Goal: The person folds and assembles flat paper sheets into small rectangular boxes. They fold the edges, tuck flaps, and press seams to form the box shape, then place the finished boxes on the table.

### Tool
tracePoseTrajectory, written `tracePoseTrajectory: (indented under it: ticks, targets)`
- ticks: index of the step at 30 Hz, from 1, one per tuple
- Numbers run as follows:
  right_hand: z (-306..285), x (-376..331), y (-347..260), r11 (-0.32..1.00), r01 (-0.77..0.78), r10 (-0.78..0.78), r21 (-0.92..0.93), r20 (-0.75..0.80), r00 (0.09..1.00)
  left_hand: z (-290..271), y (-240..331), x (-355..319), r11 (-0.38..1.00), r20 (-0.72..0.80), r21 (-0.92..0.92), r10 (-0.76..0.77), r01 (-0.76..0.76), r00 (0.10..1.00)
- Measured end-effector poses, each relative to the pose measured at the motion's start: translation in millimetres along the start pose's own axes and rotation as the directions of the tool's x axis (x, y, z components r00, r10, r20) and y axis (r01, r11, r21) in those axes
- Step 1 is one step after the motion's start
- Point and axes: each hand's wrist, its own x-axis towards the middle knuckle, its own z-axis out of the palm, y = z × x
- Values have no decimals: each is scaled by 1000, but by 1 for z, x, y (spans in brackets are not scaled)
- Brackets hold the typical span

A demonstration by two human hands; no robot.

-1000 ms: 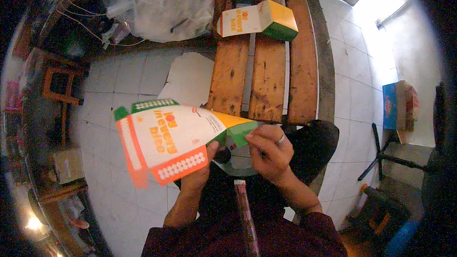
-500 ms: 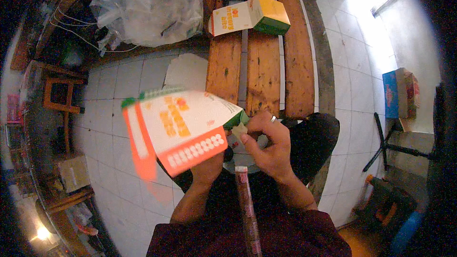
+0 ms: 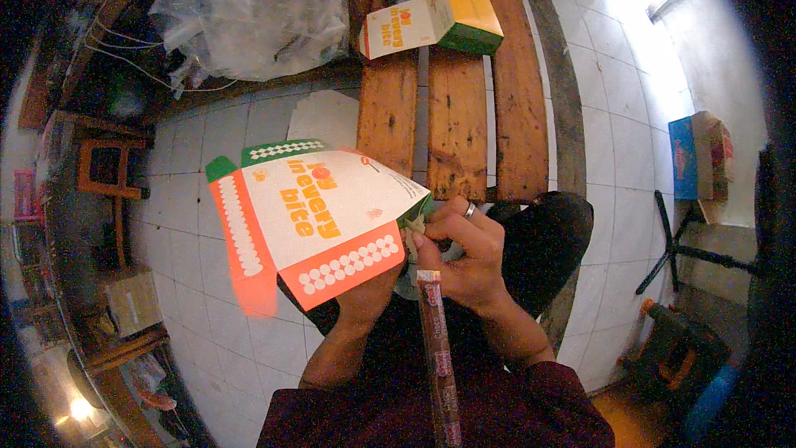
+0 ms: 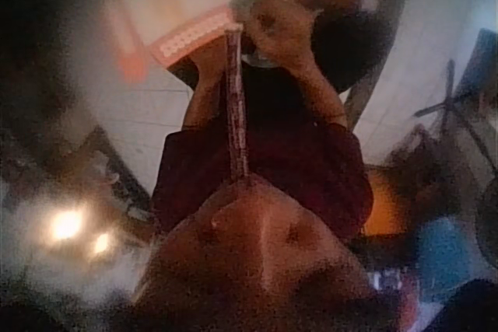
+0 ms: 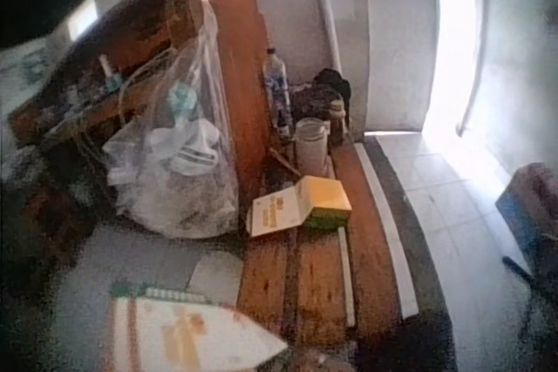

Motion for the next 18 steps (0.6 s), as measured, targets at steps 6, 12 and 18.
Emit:
tracePoseTrajectory:
  ticks: [6, 12, 18]
  targets:
    - [8, -10, -10, 978, 33, -33, -205, 4, 999, -11, -12, -7, 869, 190, 409, 216, -277, 958]
    - [12, -19, -23, 997, 64, -45, -47, 331, 943, -37, 42, 25, 800, -193, -523, -448, 295, 873]
    - [-25, 42, 14, 949, -209, 199, 236, 64, 978, -63, 20, 19, 703, -22, -650, -397, 289, 917]
